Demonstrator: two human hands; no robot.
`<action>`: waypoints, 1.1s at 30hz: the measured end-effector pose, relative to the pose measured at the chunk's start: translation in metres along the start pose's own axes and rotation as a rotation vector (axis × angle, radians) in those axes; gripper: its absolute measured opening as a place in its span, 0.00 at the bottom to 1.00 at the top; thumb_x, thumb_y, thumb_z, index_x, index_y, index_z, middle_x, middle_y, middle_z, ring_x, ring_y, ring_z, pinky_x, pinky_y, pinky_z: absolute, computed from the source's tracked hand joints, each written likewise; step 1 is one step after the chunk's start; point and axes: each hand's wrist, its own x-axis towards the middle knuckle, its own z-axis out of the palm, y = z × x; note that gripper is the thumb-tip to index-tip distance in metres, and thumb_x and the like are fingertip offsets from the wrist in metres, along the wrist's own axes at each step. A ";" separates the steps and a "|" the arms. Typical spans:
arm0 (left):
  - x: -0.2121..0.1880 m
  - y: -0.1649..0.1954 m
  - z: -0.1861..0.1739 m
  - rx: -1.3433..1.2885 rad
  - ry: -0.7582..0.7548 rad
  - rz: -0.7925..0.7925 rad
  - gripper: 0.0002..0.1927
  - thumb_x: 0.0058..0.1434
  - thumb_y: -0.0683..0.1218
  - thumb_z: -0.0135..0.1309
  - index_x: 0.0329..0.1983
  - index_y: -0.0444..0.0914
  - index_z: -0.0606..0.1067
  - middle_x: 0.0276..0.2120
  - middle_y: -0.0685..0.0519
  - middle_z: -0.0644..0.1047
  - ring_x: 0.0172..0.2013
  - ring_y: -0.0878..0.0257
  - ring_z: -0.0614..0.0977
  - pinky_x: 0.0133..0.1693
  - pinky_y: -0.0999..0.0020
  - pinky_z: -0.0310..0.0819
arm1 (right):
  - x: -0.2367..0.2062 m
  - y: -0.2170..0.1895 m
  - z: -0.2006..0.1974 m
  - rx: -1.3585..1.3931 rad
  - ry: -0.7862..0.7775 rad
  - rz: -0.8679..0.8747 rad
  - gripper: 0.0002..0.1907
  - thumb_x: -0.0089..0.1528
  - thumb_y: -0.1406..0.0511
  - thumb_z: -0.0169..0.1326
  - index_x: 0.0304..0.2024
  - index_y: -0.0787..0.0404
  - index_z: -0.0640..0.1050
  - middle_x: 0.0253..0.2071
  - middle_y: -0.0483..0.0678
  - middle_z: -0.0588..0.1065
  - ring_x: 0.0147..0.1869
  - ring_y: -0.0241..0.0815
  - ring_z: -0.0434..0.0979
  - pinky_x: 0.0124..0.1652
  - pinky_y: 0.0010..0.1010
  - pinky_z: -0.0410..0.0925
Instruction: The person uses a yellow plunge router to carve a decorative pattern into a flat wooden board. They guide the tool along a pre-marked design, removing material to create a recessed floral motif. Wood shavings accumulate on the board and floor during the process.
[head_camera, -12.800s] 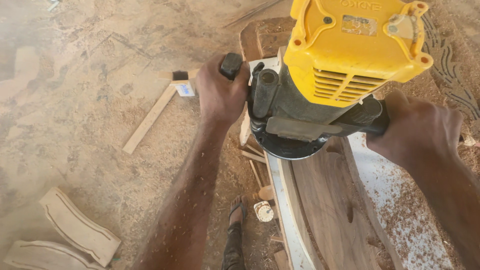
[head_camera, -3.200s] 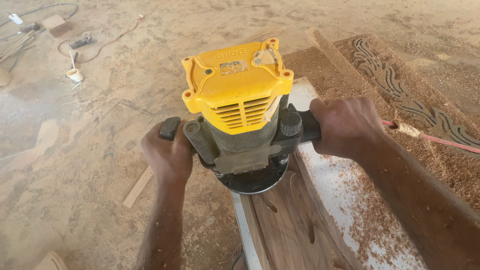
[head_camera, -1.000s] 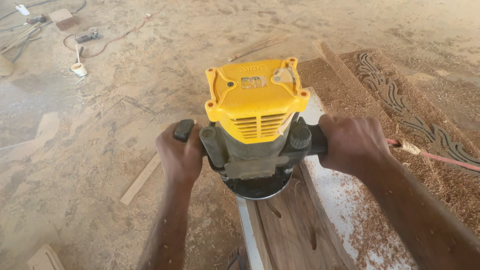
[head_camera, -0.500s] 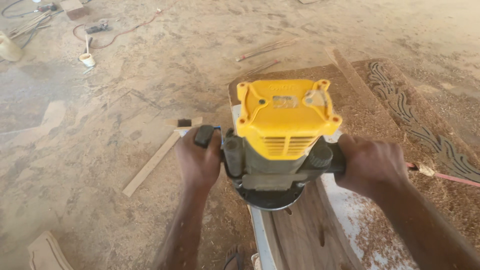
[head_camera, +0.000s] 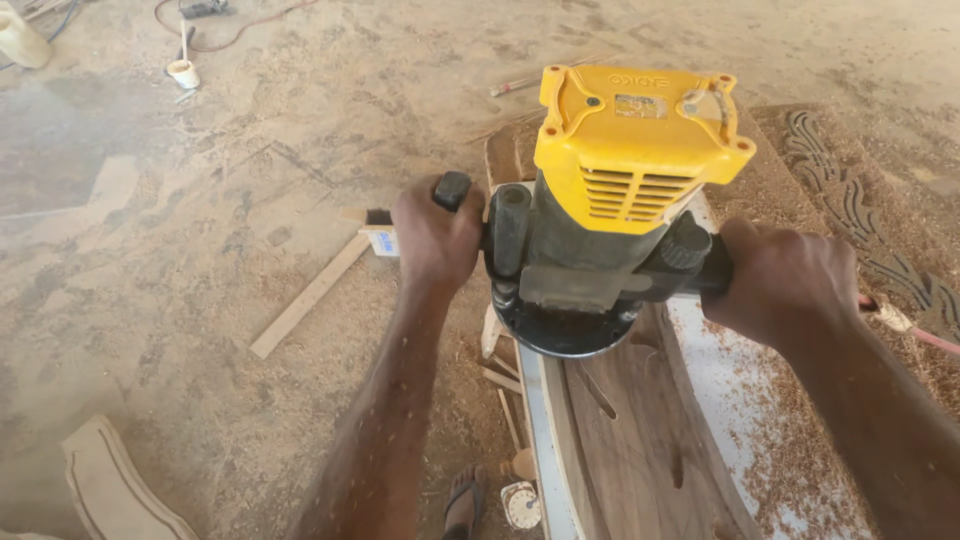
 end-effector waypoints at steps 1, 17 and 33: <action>0.002 0.001 0.002 0.005 -0.020 -0.015 0.14 0.59 0.47 0.57 0.21 0.34 0.76 0.18 0.49 0.76 0.19 0.58 0.75 0.27 0.57 0.70 | 0.001 0.002 0.001 0.005 -0.011 0.010 0.17 0.57 0.51 0.62 0.45 0.46 0.76 0.33 0.42 0.81 0.37 0.42 0.82 0.43 0.41 0.73; -0.052 0.023 -0.038 -0.075 0.014 0.084 0.12 0.58 0.45 0.55 0.24 0.31 0.75 0.18 0.46 0.77 0.21 0.55 0.78 0.29 0.56 0.70 | -0.060 0.018 -0.002 -0.005 0.144 -0.076 0.17 0.54 0.52 0.62 0.42 0.46 0.77 0.32 0.41 0.78 0.36 0.40 0.77 0.40 0.39 0.70; -0.038 0.012 -0.036 -0.064 0.007 0.093 0.11 0.58 0.44 0.56 0.23 0.35 0.75 0.17 0.50 0.75 0.18 0.60 0.74 0.24 0.60 0.67 | -0.054 0.012 0.004 -0.067 -0.014 -0.010 0.13 0.59 0.52 0.60 0.41 0.47 0.76 0.30 0.39 0.75 0.29 0.35 0.76 0.33 0.32 0.70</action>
